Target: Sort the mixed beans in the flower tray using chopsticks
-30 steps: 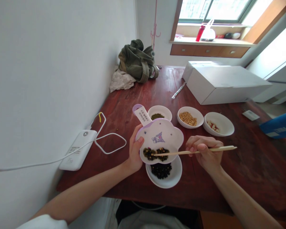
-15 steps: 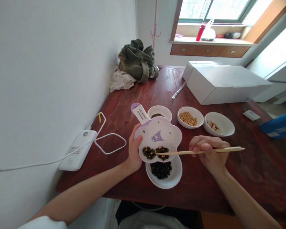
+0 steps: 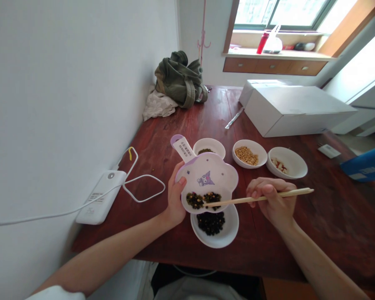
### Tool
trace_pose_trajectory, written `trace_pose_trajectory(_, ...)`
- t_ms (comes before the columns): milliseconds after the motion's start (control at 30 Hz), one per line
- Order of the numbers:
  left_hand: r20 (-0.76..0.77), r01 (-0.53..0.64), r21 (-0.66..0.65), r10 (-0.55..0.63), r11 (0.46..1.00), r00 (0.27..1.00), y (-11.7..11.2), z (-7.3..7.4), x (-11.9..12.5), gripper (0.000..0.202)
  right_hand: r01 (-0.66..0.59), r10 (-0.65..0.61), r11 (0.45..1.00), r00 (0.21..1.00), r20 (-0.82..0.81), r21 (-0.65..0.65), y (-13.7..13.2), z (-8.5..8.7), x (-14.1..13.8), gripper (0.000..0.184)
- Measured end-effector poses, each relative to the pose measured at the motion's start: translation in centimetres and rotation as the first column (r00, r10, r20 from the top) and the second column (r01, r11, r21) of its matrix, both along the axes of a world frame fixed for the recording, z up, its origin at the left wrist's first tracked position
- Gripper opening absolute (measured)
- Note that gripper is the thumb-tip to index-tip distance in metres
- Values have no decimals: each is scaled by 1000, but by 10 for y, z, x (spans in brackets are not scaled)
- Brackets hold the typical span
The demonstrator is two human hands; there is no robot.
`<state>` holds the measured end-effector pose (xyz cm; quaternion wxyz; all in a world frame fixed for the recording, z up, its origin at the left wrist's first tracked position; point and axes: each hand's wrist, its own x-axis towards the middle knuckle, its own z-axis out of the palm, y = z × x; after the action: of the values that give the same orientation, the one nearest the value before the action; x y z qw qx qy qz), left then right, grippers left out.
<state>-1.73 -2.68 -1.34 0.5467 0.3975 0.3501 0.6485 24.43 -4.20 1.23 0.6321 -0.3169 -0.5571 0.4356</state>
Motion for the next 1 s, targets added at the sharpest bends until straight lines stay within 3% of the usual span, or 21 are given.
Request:
trace_pose_trajectory(433,47,-27,-9,27,1000,999,0,2,2,53,-40,36,995,999,37,92,-3,-4,-6,41)
trace_pose_trajectory(1000,-3,-4,25,4,1000,1000,-3,0,1,54,-76,76,997,997,9,-32,-6,-4,-16,38)
